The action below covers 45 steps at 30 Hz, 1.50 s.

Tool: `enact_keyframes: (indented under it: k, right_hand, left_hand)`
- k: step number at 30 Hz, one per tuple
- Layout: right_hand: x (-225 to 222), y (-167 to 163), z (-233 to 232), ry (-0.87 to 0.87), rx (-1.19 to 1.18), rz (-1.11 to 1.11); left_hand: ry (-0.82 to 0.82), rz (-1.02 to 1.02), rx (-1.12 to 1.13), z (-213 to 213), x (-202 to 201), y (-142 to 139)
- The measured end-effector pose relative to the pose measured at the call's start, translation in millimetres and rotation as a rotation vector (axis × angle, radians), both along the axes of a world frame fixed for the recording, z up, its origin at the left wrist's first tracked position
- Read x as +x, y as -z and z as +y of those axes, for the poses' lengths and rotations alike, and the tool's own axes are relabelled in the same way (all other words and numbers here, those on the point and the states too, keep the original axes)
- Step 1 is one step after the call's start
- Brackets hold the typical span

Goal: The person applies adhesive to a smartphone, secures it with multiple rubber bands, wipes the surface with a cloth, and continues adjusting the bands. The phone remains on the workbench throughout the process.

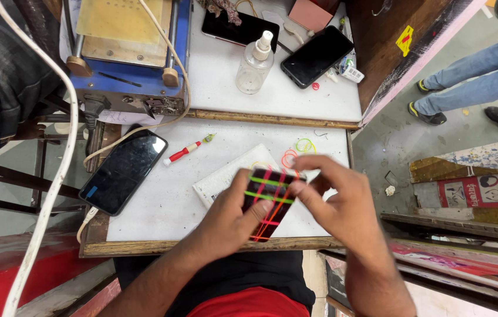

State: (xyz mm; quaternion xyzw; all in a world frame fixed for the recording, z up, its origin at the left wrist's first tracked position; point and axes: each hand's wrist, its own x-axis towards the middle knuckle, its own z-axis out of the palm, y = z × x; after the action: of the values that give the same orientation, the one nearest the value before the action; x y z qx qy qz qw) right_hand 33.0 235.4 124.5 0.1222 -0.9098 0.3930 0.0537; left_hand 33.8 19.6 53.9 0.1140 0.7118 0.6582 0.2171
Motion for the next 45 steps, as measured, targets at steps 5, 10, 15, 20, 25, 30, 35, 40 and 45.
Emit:
enact_keyframes:
  k: [5,10,15,20,25,30,35,40,45]
  right_hand:
    - [8,64,-11,0.173,-0.550,0.188]
    - [34,116,-29,0.068,-0.566,0.264]
    - [45,133,-38,0.087,-0.476,0.312]
    - [45,140,-45,0.117,-0.482,0.396]
    - [45,147,-49,0.127,-0.453,0.452]
    - [46,152,-53,0.171,-0.444,0.469]
    - [45,156,-55,0.168,-0.495,0.468]
    - [46,159,-56,0.183,-0.520,0.462]
    - [46,162,-57,0.164,-0.612,0.407]
  left_hand:
    - [-0.330,0.012,0.755,-1,-24,2]
    - [-0.493,0.026,0.989,-1,-38,-2]
    - [-0.511,-0.006,1.028,8,-37,-7]
    - [-0.573,-0.052,1.108,11,-36,-8]
    - [-0.623,-0.041,1.112,15,-32,-6]
    - [-0.642,-0.041,1.104,19,-28,-7]
    - [-0.682,-0.029,1.080,21,-27,-9]
    - [-0.708,-0.016,1.073,21,-25,-8]
    - [-0.720,-0.025,1.091,21,-25,-5]
